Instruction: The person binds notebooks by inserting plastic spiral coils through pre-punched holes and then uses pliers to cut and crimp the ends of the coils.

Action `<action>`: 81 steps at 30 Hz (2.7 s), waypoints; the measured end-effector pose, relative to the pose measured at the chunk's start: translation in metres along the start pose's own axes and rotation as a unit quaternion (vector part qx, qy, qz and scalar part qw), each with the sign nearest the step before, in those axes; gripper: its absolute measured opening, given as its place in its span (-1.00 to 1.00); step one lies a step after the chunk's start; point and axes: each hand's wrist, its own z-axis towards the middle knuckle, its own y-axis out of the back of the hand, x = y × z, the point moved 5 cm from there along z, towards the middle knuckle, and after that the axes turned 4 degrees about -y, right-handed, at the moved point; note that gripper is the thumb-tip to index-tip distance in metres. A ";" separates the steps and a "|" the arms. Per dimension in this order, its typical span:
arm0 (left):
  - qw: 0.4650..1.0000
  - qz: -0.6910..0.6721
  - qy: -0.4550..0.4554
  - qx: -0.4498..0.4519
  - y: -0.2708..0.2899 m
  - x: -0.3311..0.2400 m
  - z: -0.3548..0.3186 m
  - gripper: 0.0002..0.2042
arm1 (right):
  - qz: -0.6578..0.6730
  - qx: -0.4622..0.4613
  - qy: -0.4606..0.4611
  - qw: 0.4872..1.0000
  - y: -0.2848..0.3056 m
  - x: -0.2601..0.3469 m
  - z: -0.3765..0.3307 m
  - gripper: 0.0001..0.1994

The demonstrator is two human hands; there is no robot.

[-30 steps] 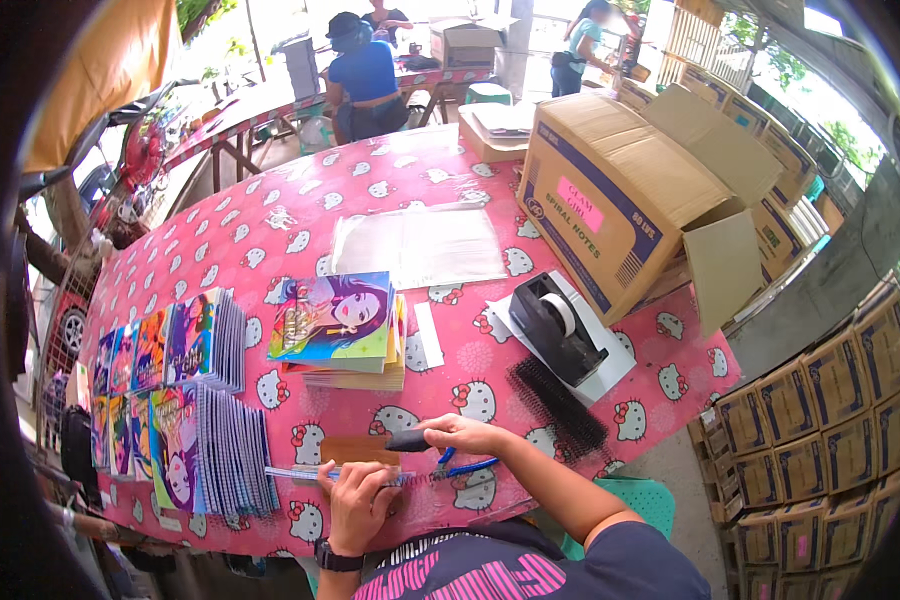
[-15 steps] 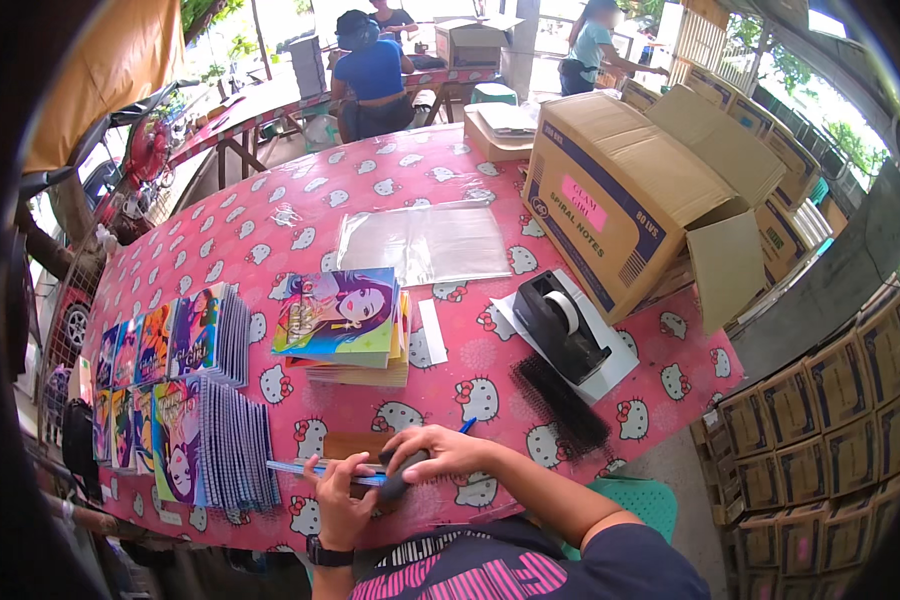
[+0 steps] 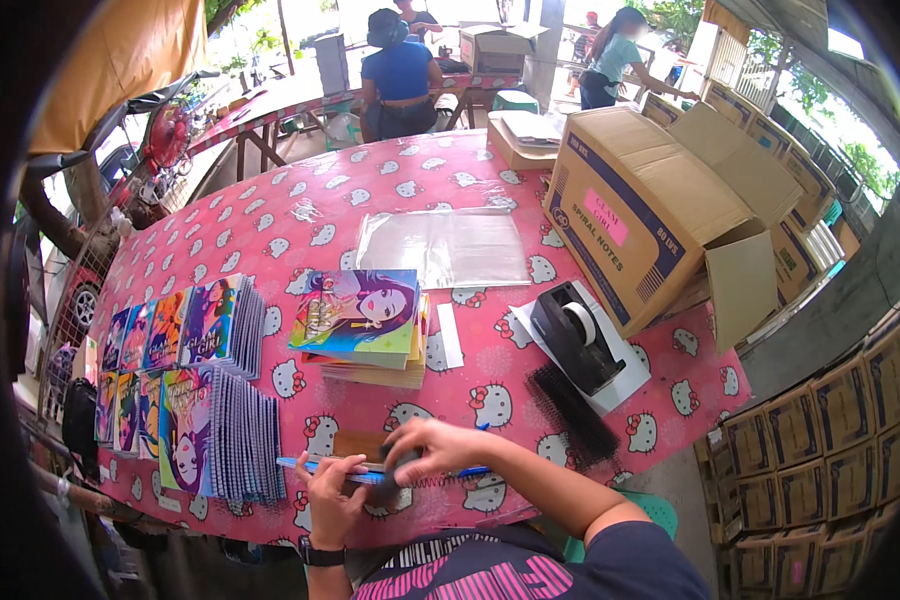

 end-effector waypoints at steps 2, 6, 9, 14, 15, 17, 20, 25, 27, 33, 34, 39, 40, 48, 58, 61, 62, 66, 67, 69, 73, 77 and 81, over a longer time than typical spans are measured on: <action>1.000 -0.001 0.001 -0.004 0.000 0.004 -0.001 -0.57 | -0.146 -0.076 -0.136 0.977 0.016 -0.034 0.002 -0.58; 1.000 0.006 0.016 -0.023 0.008 0.010 -0.002 -0.62 | 0.046 0.019 0.048 0.998 0.000 0.008 0.005 -0.63; 0.999 0.000 0.027 -0.030 0.011 0.011 0.001 -0.63 | -0.071 -0.019 -0.081 0.994 0.012 -0.019 0.015 -0.62; 0.998 0.036 0.034 -0.029 0.025 0.026 -0.007 -0.61 | -0.059 0.010 0.035 0.998 -0.006 0.010 0.025 -0.64; 0.996 0.070 0.019 -0.053 0.027 0.029 -0.009 -0.57 | -0.006 0.031 -0.090 0.995 -0.001 -0.023 0.034 -0.66; 0.990 0.079 0.030 -0.115 0.035 0.040 -0.015 -0.40 | -0.044 -0.047 -0.054 0.996 0.010 -0.017 0.031 -0.65; 0.968 -0.133 0.088 -0.195 0.019 0.076 -0.019 -0.11 | 0.067 0.011 0.052 0.996 -0.003 0.018 0.026 -0.67; 0.882 -0.366 0.116 -0.272 0.012 0.087 -0.029 -0.13 | 0.078 -0.079 -0.003 0.994 0.009 -0.005 0.033 -0.61; 0.869 -0.394 0.146 -0.263 0.006 0.096 -0.035 -0.19 | 0.099 -0.009 0.029 0.995 -0.002 0.002 0.041 -0.60; 0.828 -0.449 0.176 -0.285 -0.004 0.103 -0.039 -0.32 | 0.145 0.025 0.068 0.987 0.003 0.010 0.047 -0.63; 0.822 -0.460 0.190 -0.277 -0.007 0.106 -0.040 -0.32 | 0.125 0.045 0.082 0.988 -0.002 0.015 0.050 -0.62; 0.834 -0.447 0.181 -0.269 -0.007 0.109 -0.043 -0.40 | 0.086 0.003 0.007 0.996 0.000 0.016 0.063 -0.54; 0.827 -0.458 0.179 -0.272 -0.008 0.109 -0.042 -0.40 | 0.089 0.015 0.059 0.994 -0.002 0.020 0.063 -0.57; 0.787 -0.508 0.182 -0.299 -0.010 0.116 -0.040 -0.54 | 0.106 0.082 0.012 0.991 -0.007 0.021 0.078 -0.59; 0.783 -0.501 0.219 -0.295 -0.005 0.117 -0.040 -0.72 | -0.124 0.013 -0.139 0.982 0.000 0.004 0.112 -0.53; 0.783 -0.505 0.218 -0.289 -0.011 0.118 -0.042 -0.72 | 0.104 0.056 0.037 0.992 -0.012 0.011 0.105 -0.58; 0.782 -0.503 0.223 -0.293 -0.011 0.120 -0.046 -0.72 | 0.056 0.064 0.045 0.995 -0.018 0.016 0.110 -0.56; 0.799 -0.482 0.208 -0.292 -0.005 0.115 -0.043 -0.72 | -0.045 0.054 -0.072 0.995 -0.013 0.004 0.120 -0.53; 0.808 -0.470 0.203 -0.289 -0.003 0.113 -0.044 -0.73 | 0.030 0.079 -0.015 0.996 -0.019 0.010 0.119 -0.52; 0.788 -0.498 0.213 -0.292 -0.003 0.117 -0.044 -0.74 | 0.029 0.057 -0.024 0.998 -0.025 0.007 0.123 -0.50; 0.829 -0.460 0.184 -0.258 0.001 0.109 -0.030 -0.76 | -0.300 -0.052 -0.103 0.947 -0.007 -0.035 0.115 -0.49; 0.847 -0.458 0.200 -0.182 0.012 0.091 -0.020 -0.83 | -0.192 -0.083 -0.021 0.978 -0.006 0.020 0.095 -0.46; 0.876 -0.417 0.164 -0.178 0.025 0.052 -0.004 -0.81 | -0.156 -0.150 -0.010 0.976 -0.024 0.079 0.077 -0.64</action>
